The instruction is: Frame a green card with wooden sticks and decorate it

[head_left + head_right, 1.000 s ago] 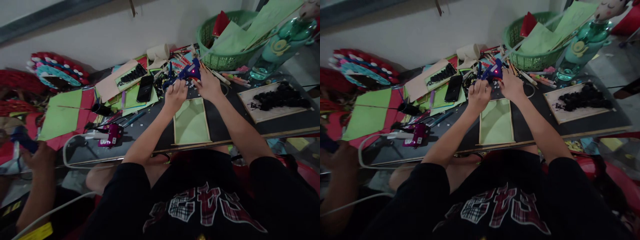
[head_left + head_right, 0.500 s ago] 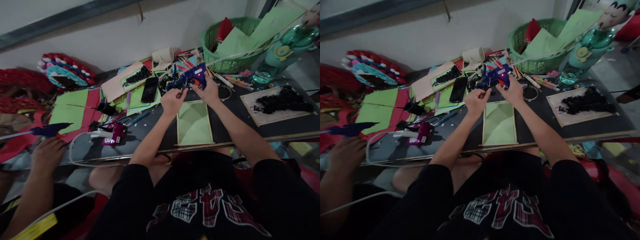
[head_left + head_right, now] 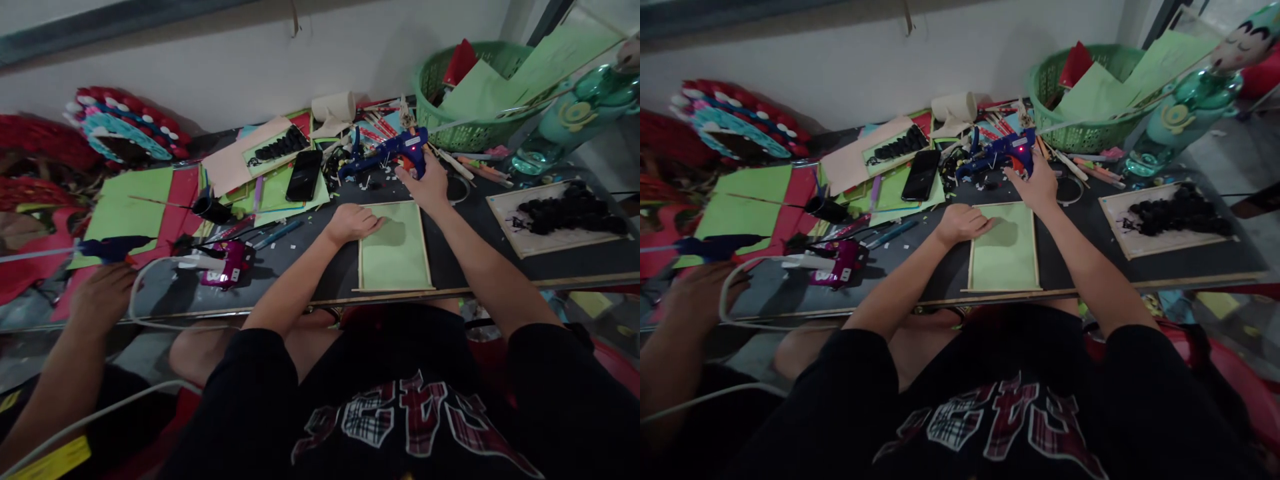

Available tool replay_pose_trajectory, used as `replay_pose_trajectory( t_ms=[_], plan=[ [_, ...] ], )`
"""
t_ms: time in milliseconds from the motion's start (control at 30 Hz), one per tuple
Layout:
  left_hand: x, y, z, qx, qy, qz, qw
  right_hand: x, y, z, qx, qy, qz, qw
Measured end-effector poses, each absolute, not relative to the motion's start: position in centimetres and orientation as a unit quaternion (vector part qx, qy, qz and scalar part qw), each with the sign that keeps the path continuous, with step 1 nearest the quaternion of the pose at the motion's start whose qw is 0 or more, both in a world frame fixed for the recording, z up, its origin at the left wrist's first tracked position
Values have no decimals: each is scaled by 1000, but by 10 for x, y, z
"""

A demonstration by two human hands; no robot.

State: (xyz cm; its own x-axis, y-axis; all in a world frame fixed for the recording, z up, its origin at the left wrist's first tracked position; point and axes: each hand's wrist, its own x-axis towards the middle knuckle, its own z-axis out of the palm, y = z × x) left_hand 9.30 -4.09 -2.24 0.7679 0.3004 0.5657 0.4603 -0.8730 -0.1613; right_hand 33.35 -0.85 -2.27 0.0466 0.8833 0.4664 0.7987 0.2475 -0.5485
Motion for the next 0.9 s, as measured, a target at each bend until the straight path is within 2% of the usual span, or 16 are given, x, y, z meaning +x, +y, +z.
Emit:
replay_pose_trajectory(
  t_ms=[133,333,700,900],
  plan=[
    [84,-39,-30,-915,-228,-290,166,335,-9,-16,-683,-643,37,345],
    [88,-38,-34,-903,-232,-321,167,328,0,-31,-690,-643,48,330],
    [91,-40,-32,-903,-254,-320,130,334,-9,-30,-646,-659,35,384],
    [92,-41,-31,-898,-249,-332,148,343,-17,-34,-624,-718,85,296]
  ],
)
